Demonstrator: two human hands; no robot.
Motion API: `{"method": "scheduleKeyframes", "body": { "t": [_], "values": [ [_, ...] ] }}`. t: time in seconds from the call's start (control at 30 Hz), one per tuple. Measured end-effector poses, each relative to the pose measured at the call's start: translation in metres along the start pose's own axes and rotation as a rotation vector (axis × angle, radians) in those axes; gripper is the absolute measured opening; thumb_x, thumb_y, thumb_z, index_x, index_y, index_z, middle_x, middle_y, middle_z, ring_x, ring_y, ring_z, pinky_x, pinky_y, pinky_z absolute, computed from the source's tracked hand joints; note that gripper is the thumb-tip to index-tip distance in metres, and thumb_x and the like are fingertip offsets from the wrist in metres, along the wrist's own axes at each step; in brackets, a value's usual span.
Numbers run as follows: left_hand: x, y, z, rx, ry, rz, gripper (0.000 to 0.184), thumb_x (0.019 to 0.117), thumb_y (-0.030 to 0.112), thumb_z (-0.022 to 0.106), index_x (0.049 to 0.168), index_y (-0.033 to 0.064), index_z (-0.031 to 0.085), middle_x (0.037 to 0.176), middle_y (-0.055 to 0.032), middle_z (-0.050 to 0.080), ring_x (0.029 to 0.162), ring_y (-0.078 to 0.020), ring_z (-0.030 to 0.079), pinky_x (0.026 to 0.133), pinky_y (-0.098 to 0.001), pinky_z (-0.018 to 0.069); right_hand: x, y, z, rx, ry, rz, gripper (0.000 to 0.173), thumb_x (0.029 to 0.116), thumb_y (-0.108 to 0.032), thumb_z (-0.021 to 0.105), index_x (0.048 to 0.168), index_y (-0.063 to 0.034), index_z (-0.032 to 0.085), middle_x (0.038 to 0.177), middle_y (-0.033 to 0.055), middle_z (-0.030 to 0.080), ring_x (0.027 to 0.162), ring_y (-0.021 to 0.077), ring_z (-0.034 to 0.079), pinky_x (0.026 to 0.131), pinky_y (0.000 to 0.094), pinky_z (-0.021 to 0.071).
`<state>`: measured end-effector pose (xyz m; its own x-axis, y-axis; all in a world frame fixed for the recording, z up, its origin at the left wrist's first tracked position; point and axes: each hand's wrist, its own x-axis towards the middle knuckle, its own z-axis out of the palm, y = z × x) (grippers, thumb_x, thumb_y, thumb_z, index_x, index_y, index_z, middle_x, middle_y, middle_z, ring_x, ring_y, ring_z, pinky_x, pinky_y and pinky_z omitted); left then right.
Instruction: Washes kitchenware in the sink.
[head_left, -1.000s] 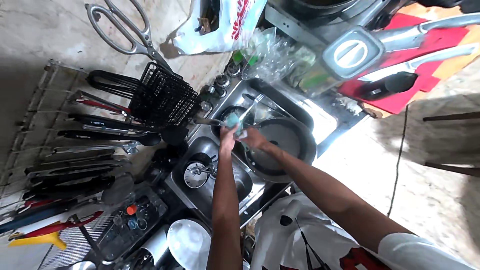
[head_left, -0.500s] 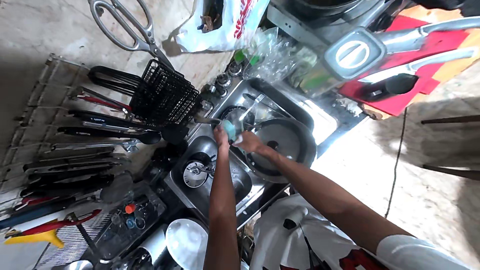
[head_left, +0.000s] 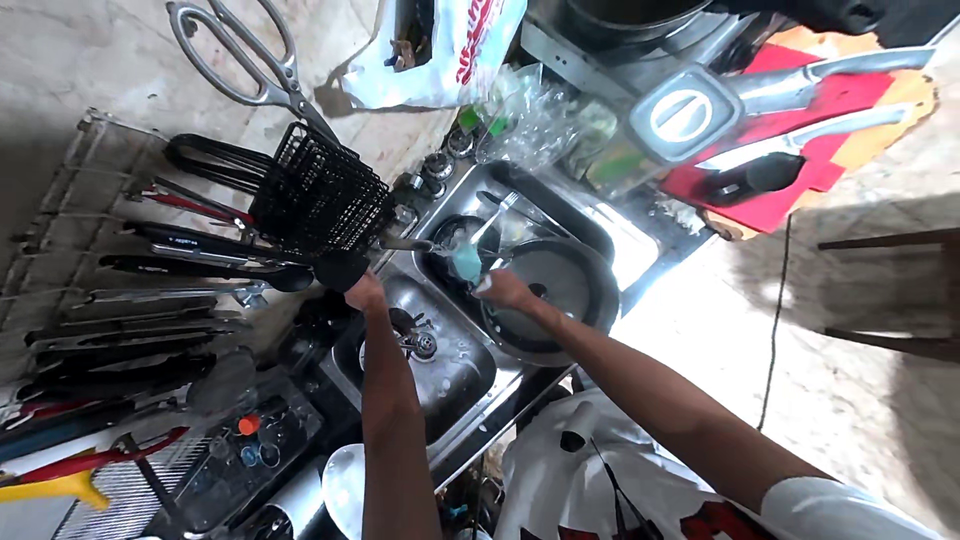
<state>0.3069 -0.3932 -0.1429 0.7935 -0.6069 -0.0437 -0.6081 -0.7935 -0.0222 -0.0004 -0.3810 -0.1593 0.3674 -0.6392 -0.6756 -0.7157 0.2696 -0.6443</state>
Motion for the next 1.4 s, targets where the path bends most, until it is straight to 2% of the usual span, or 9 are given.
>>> {"method": "scheduleKeyframes", "body": {
  "t": [0.33,0.57,0.63,0.77,0.9,1.03,1.17,1.33,1.4],
  "values": [
    [0.002,0.010,-0.015,-0.060,-0.154,0.046,0.040,0.1028,0.020,0.054,0.135,-0.0018,0.061,0.139,-0.0256,0.060,0.134,-0.0376,0.055,0.112,-0.0544,0.0421,-0.019,0.022,0.011,-0.027,-0.038,-0.044,0.044,0.0930,-0.044,0.073,0.111,-0.0032,0.072,0.110,0.0212,0.072,0.107,0.0391,0.068,0.096,0.0629,0.0520],
    [-0.070,-0.002,-0.019,-0.203,-0.060,0.256,0.047,0.1075,0.026,0.043,0.147,0.0017,0.046,0.148,-0.0292,0.046,0.136,-0.0459,0.047,0.108,-0.0617,0.0429,-0.029,0.029,0.020,0.256,-0.071,-0.079,0.045,0.0954,-0.040,0.072,0.118,-0.0021,0.069,0.105,0.0196,0.071,0.094,0.0312,0.070,0.090,0.0544,0.0554],
    [-0.125,0.010,-0.011,-0.462,-0.242,0.257,0.050,0.1108,0.041,0.036,0.135,0.0042,0.060,0.131,-0.0231,0.062,0.122,-0.0385,0.061,0.102,-0.0579,0.0507,-0.031,0.028,0.027,0.328,-0.064,-0.106,0.043,0.0945,-0.041,0.072,0.116,-0.0040,0.069,0.099,0.0160,0.071,0.082,0.0256,0.068,0.080,0.0498,0.0575],
    [-0.214,0.020,0.015,-1.020,-0.882,0.067,0.056,0.1081,0.047,0.045,0.119,-0.0022,0.068,0.114,-0.0186,0.071,0.108,-0.0256,0.067,0.098,-0.0454,0.0548,-0.047,0.028,0.042,0.330,-0.097,-0.170,0.041,0.0938,-0.032,0.072,0.123,-0.0035,0.069,0.113,0.0176,0.072,0.103,0.0285,0.069,0.097,0.0530,0.0544],
    [-0.233,0.004,0.004,-1.233,-0.768,-0.048,0.041,0.1121,0.028,0.040,0.126,-0.0058,0.060,0.115,-0.0179,0.068,0.106,-0.0217,0.065,0.096,-0.0395,0.0531,-0.070,0.034,0.038,0.380,-0.121,-0.149,0.045,0.0960,-0.036,0.071,0.128,-0.0036,0.066,0.120,0.0176,0.070,0.109,0.0270,0.068,0.101,0.0497,0.0530],
    [-0.243,-0.025,-0.004,-1.322,-0.837,-0.048,0.045,0.1142,0.032,0.028,0.118,-0.0020,0.057,0.080,-0.0038,0.056,0.060,-0.0111,0.053,0.056,-0.0258,0.0499,-0.077,0.038,0.036,1.044,0.028,-0.047,0.054,0.1070,-0.048,0.049,0.137,-0.0039,0.058,0.119,0.0132,0.069,0.106,0.0207,0.068,0.093,0.0395,0.0582],
    [-0.275,-0.033,-0.014,-1.130,-0.872,0.128,0.047,0.1139,0.033,0.030,0.118,-0.0039,0.058,0.078,-0.0082,0.059,0.054,-0.0162,0.058,0.051,-0.0321,0.0562,-0.077,0.013,0.054,1.293,0.007,0.036,0.073,0.1027,-0.071,0.031,0.138,-0.0118,0.057,0.118,0.0109,0.069,0.105,0.0219,0.067,0.088,0.0423,0.0583],
    [-0.279,-0.046,-0.023,-0.735,-0.665,0.245,0.047,0.1133,0.023,0.029,0.134,-0.0100,0.055,0.110,-0.0269,0.068,0.098,-0.0331,0.068,0.091,-0.0477,0.0556,-0.105,-0.016,0.096,1.053,0.078,0.029,0.046,0.1088,-0.028,0.052,0.144,0.0013,0.047,0.128,0.0197,0.063,0.113,0.0238,0.065,0.098,0.0407,0.0552],
    [-0.283,-0.054,-0.023,-0.732,-0.699,0.197,0.047,0.1137,0.025,0.026,0.132,-0.0071,0.055,0.102,-0.0218,0.065,0.087,-0.0287,0.064,0.080,-0.0444,0.0557,-0.107,-0.017,0.103,0.971,0.139,0.048,0.046,0.1040,-0.019,0.061,0.141,0.0042,0.048,0.127,0.0217,0.063,0.112,0.0255,0.066,0.097,0.0414,0.0559]
  ]
}}
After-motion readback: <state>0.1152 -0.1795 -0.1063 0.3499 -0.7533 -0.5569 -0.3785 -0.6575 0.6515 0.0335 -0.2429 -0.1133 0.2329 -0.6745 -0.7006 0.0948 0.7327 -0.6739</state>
